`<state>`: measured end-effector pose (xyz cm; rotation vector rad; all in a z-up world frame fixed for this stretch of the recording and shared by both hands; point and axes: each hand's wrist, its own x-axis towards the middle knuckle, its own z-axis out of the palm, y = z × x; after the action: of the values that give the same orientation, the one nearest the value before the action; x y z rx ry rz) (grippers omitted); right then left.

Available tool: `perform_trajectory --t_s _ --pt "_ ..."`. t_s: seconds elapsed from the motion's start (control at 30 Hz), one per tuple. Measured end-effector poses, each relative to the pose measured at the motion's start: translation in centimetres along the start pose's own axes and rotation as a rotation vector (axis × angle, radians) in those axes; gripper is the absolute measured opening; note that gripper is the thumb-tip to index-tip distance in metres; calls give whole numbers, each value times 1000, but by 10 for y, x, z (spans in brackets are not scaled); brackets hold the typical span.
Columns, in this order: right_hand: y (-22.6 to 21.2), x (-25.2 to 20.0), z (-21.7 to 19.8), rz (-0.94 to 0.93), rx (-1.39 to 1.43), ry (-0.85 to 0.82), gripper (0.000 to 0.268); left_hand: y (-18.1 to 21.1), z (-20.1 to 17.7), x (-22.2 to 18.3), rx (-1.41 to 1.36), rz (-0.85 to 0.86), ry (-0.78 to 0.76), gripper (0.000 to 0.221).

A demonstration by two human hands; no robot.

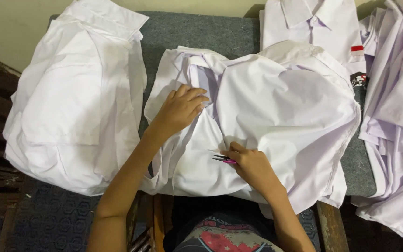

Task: Trimming loose threads from white shirts using scissors and then folding them neatly.

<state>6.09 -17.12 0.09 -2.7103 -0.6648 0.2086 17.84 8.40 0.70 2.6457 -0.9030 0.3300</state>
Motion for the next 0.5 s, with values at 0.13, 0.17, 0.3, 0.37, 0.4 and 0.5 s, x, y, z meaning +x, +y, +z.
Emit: perform_trajectory --t_s 0.13,0.17,0.3,0.37,0.4,0.5 --pt "-3 1 -4 4 -9 -28 21 -26 25 -5 74 -19 2 23" --pt "-2 1 -1 7 -15 -18 19 -24 21 -4 45 -29 -29 22" --pt "-2 0 -1 30 -5 -42 18 -16 7 -4 -79 -86 -65 17" --pt "0 0 2 35 1 -34 16 -16 9 -6 -71 -82 -45 14" --pt "1 0 3 40 7 -25 14 -16 10 -8 -61 -77 -24 11" --pt "-3 4 -11 39 58 -54 15 -17 20 -14 -31 -110 83 10"
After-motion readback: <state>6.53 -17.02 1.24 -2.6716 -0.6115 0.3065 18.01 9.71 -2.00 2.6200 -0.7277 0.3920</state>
